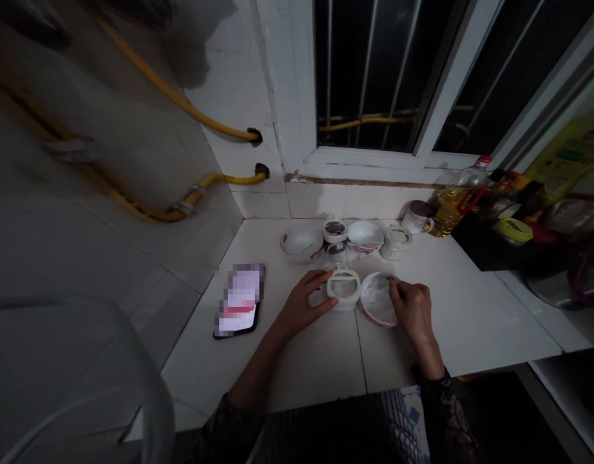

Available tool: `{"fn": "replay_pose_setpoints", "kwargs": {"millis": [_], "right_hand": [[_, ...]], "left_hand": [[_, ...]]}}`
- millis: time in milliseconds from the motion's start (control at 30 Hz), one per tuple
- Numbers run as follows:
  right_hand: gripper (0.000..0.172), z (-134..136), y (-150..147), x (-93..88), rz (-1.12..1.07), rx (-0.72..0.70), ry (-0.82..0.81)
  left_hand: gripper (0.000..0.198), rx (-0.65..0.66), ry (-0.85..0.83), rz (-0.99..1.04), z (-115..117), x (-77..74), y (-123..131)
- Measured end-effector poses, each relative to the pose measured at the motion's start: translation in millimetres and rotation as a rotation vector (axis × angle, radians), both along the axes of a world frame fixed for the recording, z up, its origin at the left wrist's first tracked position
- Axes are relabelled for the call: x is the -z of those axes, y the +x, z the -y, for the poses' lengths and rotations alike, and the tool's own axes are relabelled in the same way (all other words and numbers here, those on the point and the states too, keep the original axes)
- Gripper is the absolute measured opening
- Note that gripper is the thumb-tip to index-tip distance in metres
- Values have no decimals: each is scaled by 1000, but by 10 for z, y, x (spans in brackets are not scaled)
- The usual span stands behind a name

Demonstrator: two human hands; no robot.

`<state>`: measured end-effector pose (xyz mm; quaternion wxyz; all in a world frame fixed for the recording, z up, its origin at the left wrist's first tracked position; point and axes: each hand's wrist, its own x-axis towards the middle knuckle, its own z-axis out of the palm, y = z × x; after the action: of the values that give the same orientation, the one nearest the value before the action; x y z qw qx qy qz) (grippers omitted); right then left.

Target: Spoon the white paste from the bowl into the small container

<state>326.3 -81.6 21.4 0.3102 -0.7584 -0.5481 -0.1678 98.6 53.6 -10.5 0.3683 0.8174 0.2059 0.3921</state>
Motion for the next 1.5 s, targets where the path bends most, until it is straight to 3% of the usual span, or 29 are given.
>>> {"fn": "replay_pose_setpoints", "kwargs": {"millis": [167,333,533,633,767,933,1267,1500], "right_hand": [[53,10,-13,6,-26,-73,41],[49,90,-3,-103,27,-178,20],[42,152,39,-248,270,23,91],[42,116,17,-225,343,-18,47],[42,94,-28,-164,287,-176,-10],[42,140,-31,-171,223,-136,-7],[45,162,-63,-95,72,-229,-17],[41,12,-1,-69,82,-178,-2]], "left_hand": [[51,-5,3,-3,6,0,4],[50,5,13,5,1,1,12],[51,7,12,-4,-2,-15,2],[51,4,6,-11,1,-24,-2],[51,9,4,-8,5,-41,-4],[51,6,2,-15,9,-54,-2],[52,3,13,-17,-7,-13,0],[51,1,14,-27,3,-37,-6]]}}
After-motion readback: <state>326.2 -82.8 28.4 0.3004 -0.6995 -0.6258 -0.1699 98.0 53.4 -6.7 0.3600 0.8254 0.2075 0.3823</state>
